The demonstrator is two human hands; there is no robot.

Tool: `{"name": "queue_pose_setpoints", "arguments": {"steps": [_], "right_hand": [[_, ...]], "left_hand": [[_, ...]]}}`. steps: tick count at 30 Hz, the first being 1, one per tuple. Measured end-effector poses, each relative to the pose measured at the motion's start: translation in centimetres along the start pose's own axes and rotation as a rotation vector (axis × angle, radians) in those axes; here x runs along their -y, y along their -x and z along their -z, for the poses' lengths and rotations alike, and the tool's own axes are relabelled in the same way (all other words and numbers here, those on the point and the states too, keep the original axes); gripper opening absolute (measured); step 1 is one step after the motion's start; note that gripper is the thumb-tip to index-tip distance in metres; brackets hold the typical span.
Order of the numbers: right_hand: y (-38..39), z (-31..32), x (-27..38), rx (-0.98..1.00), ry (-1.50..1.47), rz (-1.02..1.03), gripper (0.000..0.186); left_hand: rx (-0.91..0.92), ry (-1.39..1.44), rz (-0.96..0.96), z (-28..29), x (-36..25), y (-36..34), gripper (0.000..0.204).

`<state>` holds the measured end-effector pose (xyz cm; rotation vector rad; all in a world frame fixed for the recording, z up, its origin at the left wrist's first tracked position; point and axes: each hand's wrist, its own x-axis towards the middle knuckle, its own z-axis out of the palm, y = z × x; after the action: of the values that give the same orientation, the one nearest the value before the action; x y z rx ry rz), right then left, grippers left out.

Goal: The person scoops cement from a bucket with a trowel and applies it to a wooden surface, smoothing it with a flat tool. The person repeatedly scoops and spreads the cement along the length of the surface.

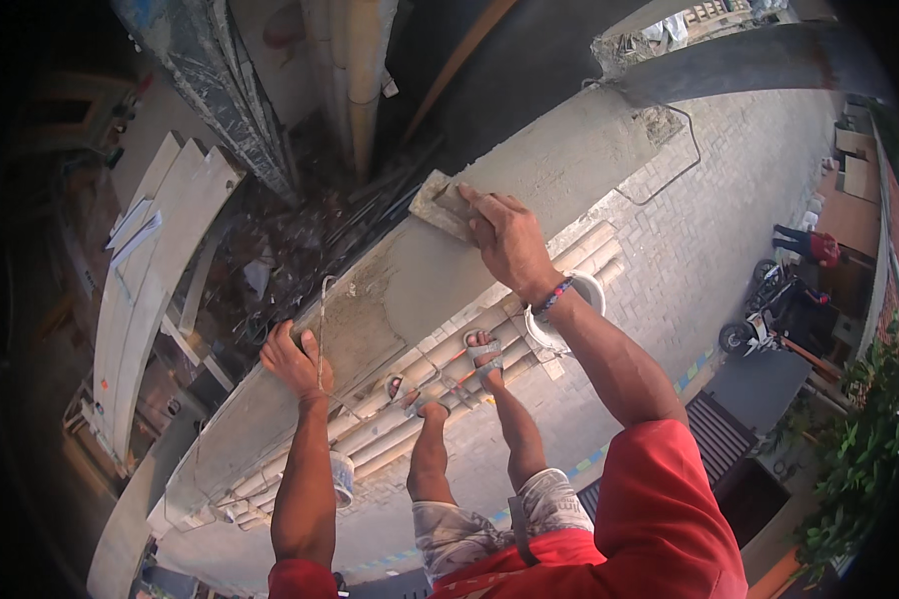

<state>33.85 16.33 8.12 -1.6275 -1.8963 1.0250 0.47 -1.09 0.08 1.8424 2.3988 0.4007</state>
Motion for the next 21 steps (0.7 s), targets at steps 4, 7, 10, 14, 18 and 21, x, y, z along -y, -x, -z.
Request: {"name": "queue_pose_setpoints", "arguments": {"steps": [4, 7, 10, 14, 18, 21], "right_hand": [[1.3, 1.7, 1.9, 0.107, -0.114, -0.051, 0.038], [-1.8, 8.2, -0.6, -0.074, -0.069, -0.16, 0.041], [-6.1, 15.6, -4.8, -0.126, 0.221, -0.231, 0.038], [-12.0, 19.7, -5.9, -0.059, 0.35, -0.253, 0.033], [-18.3, 21.3, -9.7, 0.186, 0.844, 0.252, 0.024], [-21.9, 20.1, -12.3, 0.278, 1.313, 0.49, 0.019]], "left_hand": [[-0.013, -0.002, -0.009, -0.2, -0.1, 0.0, 0.041], [0.004, -0.027, 0.004, 0.2, 0.0, 0.1, 0.041], [-0.011, -0.019, -0.001, 0.0, -0.4, 0.0, 0.041], [0.002, -0.016, 0.015, 0.5, -0.4, 0.0, 0.043], [0.021, 0.009, 0.019, 0.4, -0.5, -0.1, 0.044], [0.008, -0.005, 0.005, 0.0, -0.4, 0.0, 0.042]]}}
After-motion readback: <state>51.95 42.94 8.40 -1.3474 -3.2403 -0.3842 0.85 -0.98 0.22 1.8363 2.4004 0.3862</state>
